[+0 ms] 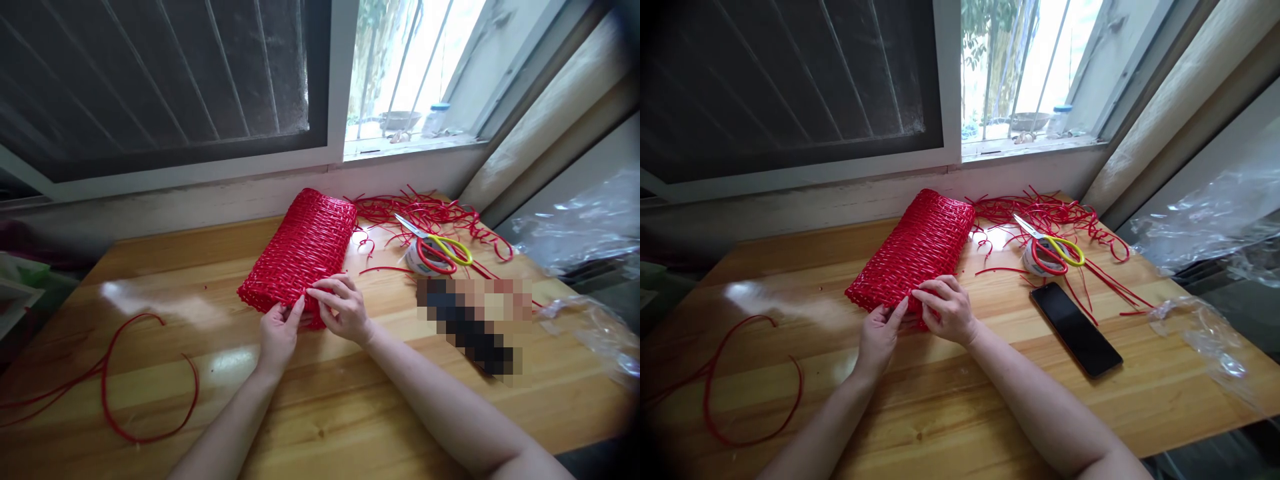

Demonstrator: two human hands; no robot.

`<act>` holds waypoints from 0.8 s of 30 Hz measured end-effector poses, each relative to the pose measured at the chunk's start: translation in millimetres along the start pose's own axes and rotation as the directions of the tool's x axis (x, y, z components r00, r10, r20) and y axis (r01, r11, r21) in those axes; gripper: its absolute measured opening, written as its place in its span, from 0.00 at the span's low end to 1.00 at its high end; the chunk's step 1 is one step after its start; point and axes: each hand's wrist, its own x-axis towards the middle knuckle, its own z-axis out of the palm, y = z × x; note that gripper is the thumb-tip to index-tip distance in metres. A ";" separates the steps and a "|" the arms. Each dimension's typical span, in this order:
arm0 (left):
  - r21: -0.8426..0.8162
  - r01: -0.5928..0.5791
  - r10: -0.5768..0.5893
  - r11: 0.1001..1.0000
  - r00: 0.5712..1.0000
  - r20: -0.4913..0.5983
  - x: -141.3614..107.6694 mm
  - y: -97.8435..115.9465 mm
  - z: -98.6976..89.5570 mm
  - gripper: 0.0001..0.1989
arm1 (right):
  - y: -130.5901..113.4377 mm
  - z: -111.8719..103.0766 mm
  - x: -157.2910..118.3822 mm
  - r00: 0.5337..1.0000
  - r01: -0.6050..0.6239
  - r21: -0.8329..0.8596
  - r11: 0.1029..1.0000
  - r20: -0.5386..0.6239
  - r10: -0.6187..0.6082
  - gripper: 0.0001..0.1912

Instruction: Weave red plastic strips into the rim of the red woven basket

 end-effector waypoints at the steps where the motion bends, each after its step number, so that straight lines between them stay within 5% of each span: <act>1: -0.014 -0.001 0.001 1.000 1.000 -0.005 0.1 -1.1 0.3 0.17 | -0.1 0.2 -0.1 1.000 -0.001 0.000 1.000 0.003 0.001 0.20; 24: -0.042 0.021 -0.020 0.999 1.000 0.014 0.7 -2.7 1.7 0.14 | 3.5 -0.1 -0.7 0.997 0.063 0.070 0.996 0.035 -0.066 0.18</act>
